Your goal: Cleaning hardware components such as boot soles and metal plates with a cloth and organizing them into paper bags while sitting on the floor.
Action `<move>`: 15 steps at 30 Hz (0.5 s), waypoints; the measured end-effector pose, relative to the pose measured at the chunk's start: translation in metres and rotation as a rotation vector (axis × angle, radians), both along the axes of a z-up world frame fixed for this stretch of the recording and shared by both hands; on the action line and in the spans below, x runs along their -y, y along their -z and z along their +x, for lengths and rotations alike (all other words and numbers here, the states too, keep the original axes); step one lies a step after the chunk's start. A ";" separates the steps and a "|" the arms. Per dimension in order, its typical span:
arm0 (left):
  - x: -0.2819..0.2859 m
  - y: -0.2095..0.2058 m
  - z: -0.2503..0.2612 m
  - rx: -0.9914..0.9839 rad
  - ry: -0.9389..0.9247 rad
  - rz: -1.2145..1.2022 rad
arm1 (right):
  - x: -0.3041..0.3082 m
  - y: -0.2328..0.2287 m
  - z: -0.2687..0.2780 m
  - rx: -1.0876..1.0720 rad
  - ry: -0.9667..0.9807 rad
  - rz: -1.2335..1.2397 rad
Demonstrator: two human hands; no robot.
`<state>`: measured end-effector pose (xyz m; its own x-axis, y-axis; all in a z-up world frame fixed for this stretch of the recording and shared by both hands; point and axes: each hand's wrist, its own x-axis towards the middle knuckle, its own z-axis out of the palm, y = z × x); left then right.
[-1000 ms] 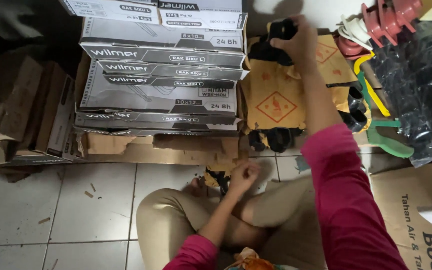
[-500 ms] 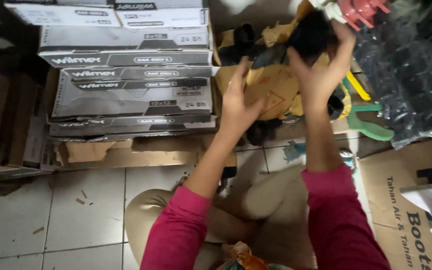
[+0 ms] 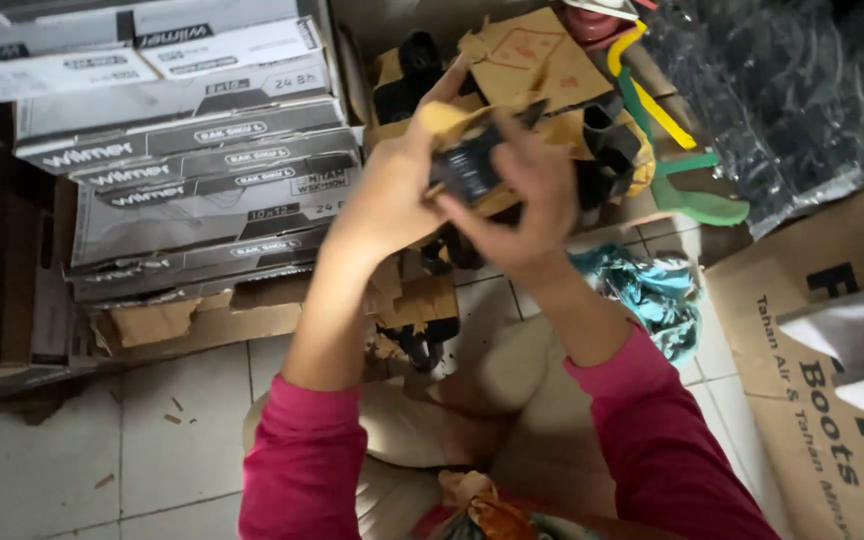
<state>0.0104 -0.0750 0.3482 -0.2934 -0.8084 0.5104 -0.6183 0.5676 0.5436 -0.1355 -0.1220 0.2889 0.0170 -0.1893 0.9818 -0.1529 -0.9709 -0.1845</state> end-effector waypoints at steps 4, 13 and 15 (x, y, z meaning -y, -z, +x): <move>-0.017 -0.008 0.003 0.075 0.026 0.067 | -0.011 0.008 0.011 -0.104 0.034 -0.052; -0.046 0.023 0.030 -0.158 -0.125 -0.260 | -0.028 -0.003 -0.002 -0.290 -0.230 -0.050; -0.050 0.062 0.051 -0.169 -0.236 -0.185 | -0.008 0.049 -0.047 -0.372 -0.038 0.093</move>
